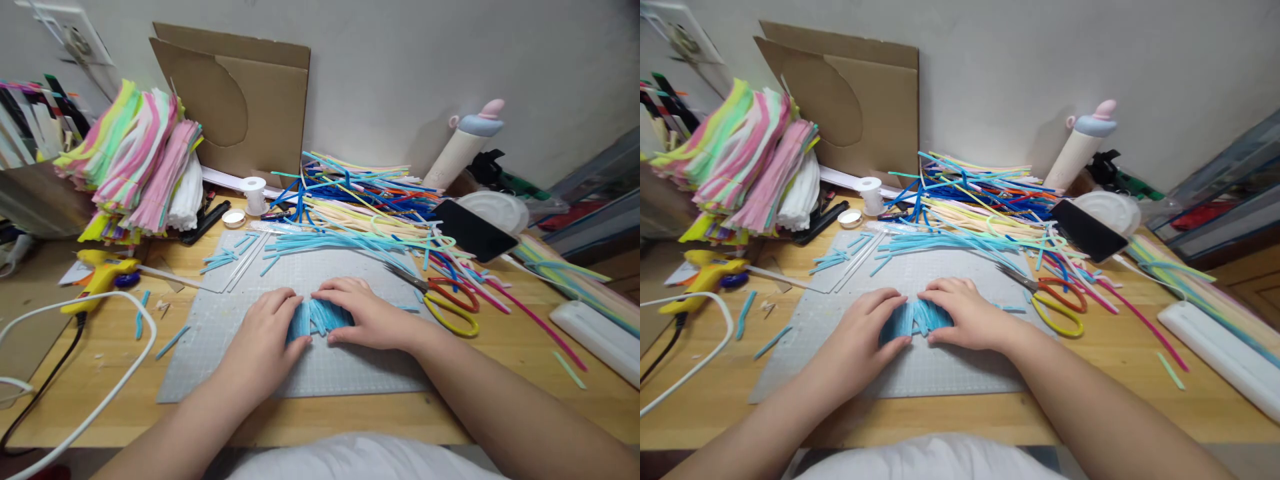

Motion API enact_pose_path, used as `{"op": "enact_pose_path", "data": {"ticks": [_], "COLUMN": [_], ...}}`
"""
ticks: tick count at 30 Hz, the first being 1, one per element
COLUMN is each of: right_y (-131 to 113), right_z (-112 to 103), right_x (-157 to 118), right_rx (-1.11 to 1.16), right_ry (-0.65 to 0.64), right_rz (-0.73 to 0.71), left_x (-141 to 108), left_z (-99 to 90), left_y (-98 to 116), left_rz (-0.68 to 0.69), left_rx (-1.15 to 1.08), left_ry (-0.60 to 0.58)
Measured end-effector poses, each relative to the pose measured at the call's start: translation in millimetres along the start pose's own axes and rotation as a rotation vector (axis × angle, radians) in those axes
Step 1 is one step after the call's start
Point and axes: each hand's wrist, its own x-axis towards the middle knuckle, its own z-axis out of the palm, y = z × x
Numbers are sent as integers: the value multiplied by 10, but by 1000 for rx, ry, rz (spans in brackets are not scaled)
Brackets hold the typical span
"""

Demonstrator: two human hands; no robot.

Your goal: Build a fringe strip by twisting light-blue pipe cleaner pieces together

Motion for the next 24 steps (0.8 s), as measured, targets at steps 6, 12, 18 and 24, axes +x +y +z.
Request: {"op": "enact_pose_path", "data": {"ticks": [6,12,18,24], "right_y": [-20,-60,-64,31], "right_z": [-11,102,67,-88], "right_x": [-3,47,1,-76], "right_rx": [-35,-84,-100,-58], "right_ry": [15,76,45,-43], "right_rz": [-10,16,-8,-78], "left_x": [12,10,-7,-29], "left_z": [26,27,56,78], "left_y": [-60,-54,-60,-80], "left_rz": [17,28,9,8], "left_rx": [44,84,82,86], "left_ry": [-31,-46,-23,-12]}}
